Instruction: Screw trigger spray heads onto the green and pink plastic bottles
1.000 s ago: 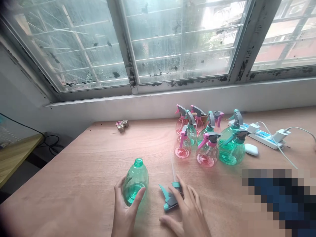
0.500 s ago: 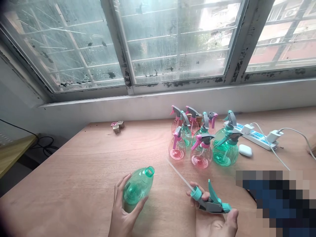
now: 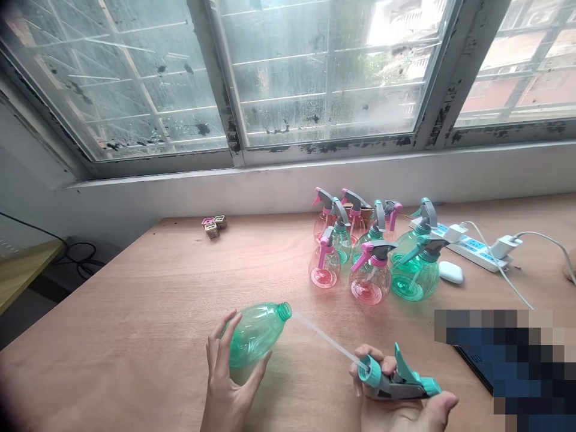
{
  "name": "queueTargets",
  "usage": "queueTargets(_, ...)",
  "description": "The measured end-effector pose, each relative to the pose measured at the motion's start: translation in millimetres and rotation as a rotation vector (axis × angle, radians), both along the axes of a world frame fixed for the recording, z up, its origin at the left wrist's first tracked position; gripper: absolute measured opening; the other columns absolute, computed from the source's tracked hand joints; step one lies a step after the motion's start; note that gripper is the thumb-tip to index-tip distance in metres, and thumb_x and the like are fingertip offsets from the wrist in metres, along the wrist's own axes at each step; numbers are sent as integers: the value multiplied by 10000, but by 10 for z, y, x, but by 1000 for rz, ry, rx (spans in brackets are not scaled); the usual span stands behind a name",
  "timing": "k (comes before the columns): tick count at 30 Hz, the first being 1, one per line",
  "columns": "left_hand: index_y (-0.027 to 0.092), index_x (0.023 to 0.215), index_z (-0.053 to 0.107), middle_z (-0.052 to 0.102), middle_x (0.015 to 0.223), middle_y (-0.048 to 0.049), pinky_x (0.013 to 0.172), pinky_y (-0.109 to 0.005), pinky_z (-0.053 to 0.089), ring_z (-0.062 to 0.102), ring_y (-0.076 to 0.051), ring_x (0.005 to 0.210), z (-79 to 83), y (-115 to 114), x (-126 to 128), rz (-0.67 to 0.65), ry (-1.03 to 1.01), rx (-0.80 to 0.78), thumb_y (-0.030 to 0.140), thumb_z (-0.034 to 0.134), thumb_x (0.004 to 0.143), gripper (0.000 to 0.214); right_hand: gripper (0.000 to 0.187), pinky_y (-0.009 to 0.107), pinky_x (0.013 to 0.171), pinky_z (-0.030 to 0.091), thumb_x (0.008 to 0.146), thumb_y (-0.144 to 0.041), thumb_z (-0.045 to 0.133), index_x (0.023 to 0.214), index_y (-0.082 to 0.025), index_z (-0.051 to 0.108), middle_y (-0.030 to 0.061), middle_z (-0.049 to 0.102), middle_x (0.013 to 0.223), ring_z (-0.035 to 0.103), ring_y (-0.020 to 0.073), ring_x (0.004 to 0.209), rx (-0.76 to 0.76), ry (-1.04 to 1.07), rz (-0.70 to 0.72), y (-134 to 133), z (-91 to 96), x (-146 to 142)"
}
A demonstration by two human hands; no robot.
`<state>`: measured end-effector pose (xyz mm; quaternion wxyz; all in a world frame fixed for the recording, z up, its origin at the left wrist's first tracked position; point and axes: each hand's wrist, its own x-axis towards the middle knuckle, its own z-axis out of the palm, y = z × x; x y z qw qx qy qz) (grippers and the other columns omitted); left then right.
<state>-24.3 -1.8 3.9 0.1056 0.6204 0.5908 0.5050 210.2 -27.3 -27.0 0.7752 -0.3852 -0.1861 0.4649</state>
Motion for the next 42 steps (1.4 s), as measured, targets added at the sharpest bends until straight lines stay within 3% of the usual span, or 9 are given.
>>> queueTargets(6, 374, 1472, 523, 520, 1534, -115, 1193, -644, 406, 480, -378, 1464, -10, -9, -23, -43, 100, 22, 181, 663, 950, 574, 735, 300, 397, 465, 730, -975, 638, 738, -256, 793, 121, 829, 916, 636, 214, 488, -92, 110, 104, 59, -73, -6)
queueTargets(11, 395, 1452, 534, 521, 1572, -95, 1267, -749, 176, 358, -361, 1581, -41, -23, -12, -200, 216, 11, 80, 573, 968, 579, 794, 260, 356, 413, 717, -1011, 590, 814, -257, 822, 110, 821, 931, 549, 157, 445, -118, 53, 120, 54, 15, -86)
queueTargets(16, 405, 1444, 594, 502, 1612, -115, 1212, -677, 386, 402, -420, 1550, -45, -45, 0, -379, 73, -57, 411, 752, 956, 514, 828, 245, 375, 389, 717, -987, 629, 1001, -243, 856, 92, 750, 739, 501, 176, 494, -93, -37, 213, 57, 135, -236)
queueTargets(21, 409, 1550, 462, 510, 1609, -91, 1251, -599, 373, 449, -362, 1530, -5, -67, 37, -228, -217, -149, 549, 583, 1040, 542, 750, 238, 410, 365, 871, -887, 600, 1085, -215, 856, 89, 718, 688, 503, 170, 495, -12, -115, 346, 54, 132, -303)
queueTargets(24, 364, 1630, 290, 428, 1671, -127, 1233, -572, 407, 425, -357, 1549, 29, -44, 22, -115, -411, -213, 609, 567, 1030, 705, 530, 248, 458, 446, 940, -690, 731, 1113, -204, 854, 93, 763, 772, 556, 156, 511, -58, -225, 411, 54, 107, -288)
queueTargets(26, 308, 1611, 342, 462, 1644, -156, 1214, -567, 430, 453, -374, 1527, 56, -16, -14, -135, -465, -302, 664, 550, 1014, 725, 386, 250, 479, 489, 920, -536, 842, 1109, -200, 850, 81, 778, 789, 579, 151, 514, -102, -302, 426, 56, 96, -266)
queueTargets(30, 244, 1500, 542, 603, 1521, -157, 1230, -573, 408, 519, -392, 1471, 103, 25, -71, -252, -393, -453, 662, 577, 997, 655, 359, 289, 515, 564, 814, -422, 956, 1079, -201, 856, 87, 814, 894, 633, 175, 549, -141, -342, 400, 60, 83, -218)
queueTargets(37, 371, 1546, 536, 502, 1675, -36, 1312, -547, 299, 407, -321, 1579, 67, 56, -64, -290, -245, -383, 507, 664, 988, 589, 334, 330, 635, 608, 799, -381, 969, 1048, -200, 838, 19, 785, 732, 680, 199, 562, -172, -361, 313, 77, 60, -209)
queueTargets(42, 307, 1456, 573, 649, 1528, -93, 1246, -531, 421, 570, -323, 1460, 37, 52, -50, -288, -278, -420, 459, 690, 970, 522, 338, 334, 603, 624, 781, -359, 985, 1031, -195, 828, 15, 790, 727, 701, 205, 536, -182, -300, 250, 81, 28, -213)
